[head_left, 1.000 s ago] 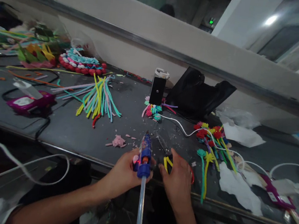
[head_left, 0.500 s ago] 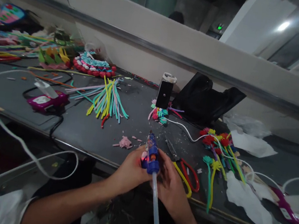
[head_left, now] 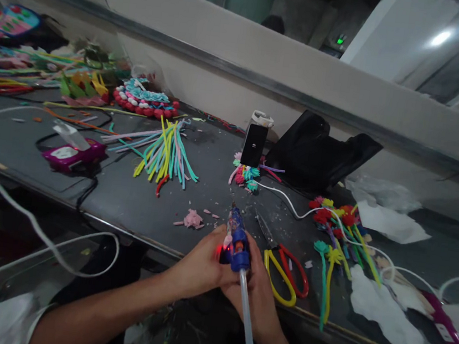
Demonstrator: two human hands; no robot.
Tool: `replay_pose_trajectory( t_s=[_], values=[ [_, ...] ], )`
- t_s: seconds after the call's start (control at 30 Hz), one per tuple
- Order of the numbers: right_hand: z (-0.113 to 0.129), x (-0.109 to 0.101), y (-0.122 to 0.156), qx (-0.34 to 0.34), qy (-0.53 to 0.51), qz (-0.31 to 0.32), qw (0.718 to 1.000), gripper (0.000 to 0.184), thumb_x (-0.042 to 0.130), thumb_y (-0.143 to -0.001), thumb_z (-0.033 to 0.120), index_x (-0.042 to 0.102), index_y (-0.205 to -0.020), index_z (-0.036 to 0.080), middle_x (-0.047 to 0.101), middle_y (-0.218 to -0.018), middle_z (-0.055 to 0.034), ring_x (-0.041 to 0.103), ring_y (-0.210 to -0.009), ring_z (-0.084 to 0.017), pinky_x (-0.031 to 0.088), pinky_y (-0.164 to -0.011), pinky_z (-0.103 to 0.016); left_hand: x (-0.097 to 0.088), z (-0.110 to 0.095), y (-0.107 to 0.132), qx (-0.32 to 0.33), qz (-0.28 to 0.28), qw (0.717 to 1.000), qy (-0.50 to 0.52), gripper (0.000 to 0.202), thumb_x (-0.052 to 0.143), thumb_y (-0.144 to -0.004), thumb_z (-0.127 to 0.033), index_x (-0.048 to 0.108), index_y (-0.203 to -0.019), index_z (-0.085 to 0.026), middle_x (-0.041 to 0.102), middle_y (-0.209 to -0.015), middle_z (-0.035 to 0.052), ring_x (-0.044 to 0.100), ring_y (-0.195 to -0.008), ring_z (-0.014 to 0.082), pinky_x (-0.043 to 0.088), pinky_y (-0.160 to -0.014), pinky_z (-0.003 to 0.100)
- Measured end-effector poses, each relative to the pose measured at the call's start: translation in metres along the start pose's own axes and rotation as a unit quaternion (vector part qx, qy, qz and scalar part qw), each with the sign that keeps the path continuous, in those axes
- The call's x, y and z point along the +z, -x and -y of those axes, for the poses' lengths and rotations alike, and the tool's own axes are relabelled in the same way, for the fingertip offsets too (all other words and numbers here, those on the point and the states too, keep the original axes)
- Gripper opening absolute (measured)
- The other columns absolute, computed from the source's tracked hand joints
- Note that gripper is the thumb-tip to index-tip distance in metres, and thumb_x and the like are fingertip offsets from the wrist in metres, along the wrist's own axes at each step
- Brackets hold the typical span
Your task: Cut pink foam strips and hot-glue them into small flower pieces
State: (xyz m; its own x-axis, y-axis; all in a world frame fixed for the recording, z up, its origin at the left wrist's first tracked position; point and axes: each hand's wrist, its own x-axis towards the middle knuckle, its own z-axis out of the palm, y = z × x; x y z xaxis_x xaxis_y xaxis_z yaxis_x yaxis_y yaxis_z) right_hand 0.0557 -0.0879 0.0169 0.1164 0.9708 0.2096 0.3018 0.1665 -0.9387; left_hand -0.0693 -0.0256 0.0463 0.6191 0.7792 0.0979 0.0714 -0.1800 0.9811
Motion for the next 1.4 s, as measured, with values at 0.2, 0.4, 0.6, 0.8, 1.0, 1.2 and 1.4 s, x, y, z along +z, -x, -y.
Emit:
replay_pose_trajectory(
  t_s=[0.2,0.4,0.6,0.8,1.0,1.2,1.4],
  values=[
    [0.012,0.002,0.005,-0.009,-0.041,-0.039,0.998,0.068,0.065,-0.074,0.027,0.040,-0.137,0.021,0.058,-0.128,-0.0113,0.061,-0.111,-0.025,0.052,-0.093,-0.036,0.000,-0.008,0.002,0.049,0.021,0.998,-0.022,0.017,0.067,-0.073,-0.024,0.055,-0.083,-0.017,0.055,-0.096,0.0042,0.051,-0.090,0.0184,0.044,-0.088,0.031],
    [0.008,0.000,0.007,-0.025,-0.077,-0.035,0.996,0.058,0.063,-0.078,0.037,0.047,-0.132,0.021,0.062,-0.122,-0.0116,0.063,-0.108,-0.026,0.053,-0.090,-0.037,-0.003,-0.015,0.002,0.079,0.062,0.991,-0.086,0.013,0.064,-0.076,-0.022,0.056,-0.085,-0.017,0.051,-0.098,0.0047,0.049,-0.093,0.0193,0.044,-0.089,0.033],
    [0.008,0.005,0.008,0.012,-0.118,-0.070,0.991,0.052,0.063,-0.080,0.044,0.052,-0.127,0.026,0.067,-0.115,-0.0083,0.067,-0.099,-0.024,0.056,-0.085,-0.037,-0.001,-0.019,0.007,0.068,0.043,0.993,-0.092,0.011,0.064,-0.078,-0.023,0.057,-0.084,-0.017,0.050,-0.097,0.0047,0.049,-0.091,0.0182,0.045,-0.082,0.028],
    [0.017,0.002,0.007,-0.026,-0.054,-0.079,0.995,0.050,0.056,-0.082,0.048,0.053,-0.126,0.025,0.066,-0.114,-0.0078,0.066,-0.099,-0.025,0.056,-0.081,-0.035,-0.007,-0.024,0.009,0.094,0.054,0.991,-0.080,0.014,0.066,-0.075,-0.022,0.059,-0.087,-0.018,0.054,-0.101,0.0061,0.050,-0.097,0.0206,0.044,-0.089,0.031],
    [0.000,-0.014,0.010,0.099,-0.126,-0.083,0.984,0.011,0.060,-0.077,0.027,0.067,-0.083,0.021,0.067,-0.069,-0.0007,0.062,-0.067,-0.018,0.053,-0.064,-0.027,-0.005,-0.024,0.015,0.091,0.038,0.990,-0.098,0.063,0.071,-0.070,-0.027,0.049,-0.129,-0.019,0.049,-0.120,0.0102,0.048,-0.111,0.0249,0.040,-0.100,0.038],
    [0.014,-0.024,0.002,0.089,-0.264,-0.201,0.939,0.018,0.064,-0.074,0.022,0.067,-0.092,0.020,0.068,-0.085,-0.0035,0.061,-0.069,-0.016,0.050,-0.059,-0.028,-0.003,-0.016,0.019,0.058,-0.009,0.994,-0.097,0.036,0.056,-0.083,-0.027,0.053,-0.119,-0.023,0.054,-0.108,0.0063,0.051,-0.102,0.0216,0.043,-0.090,0.035],
    [0.018,-0.035,0.001,0.089,-0.344,-0.295,0.887,0.015,0.069,-0.077,0.023,0.069,-0.092,0.020,0.068,-0.091,-0.0033,0.062,-0.073,-0.014,0.049,-0.059,-0.025,-0.004,-0.007,0.019,-0.020,-0.021,0.999,0.013,0.020,0.036,-0.091,-0.033,0.052,-0.094,-0.021,0.049,-0.086,0.0004,0.046,-0.080,0.0156,0.039,-0.070,0.025]
  ],
)
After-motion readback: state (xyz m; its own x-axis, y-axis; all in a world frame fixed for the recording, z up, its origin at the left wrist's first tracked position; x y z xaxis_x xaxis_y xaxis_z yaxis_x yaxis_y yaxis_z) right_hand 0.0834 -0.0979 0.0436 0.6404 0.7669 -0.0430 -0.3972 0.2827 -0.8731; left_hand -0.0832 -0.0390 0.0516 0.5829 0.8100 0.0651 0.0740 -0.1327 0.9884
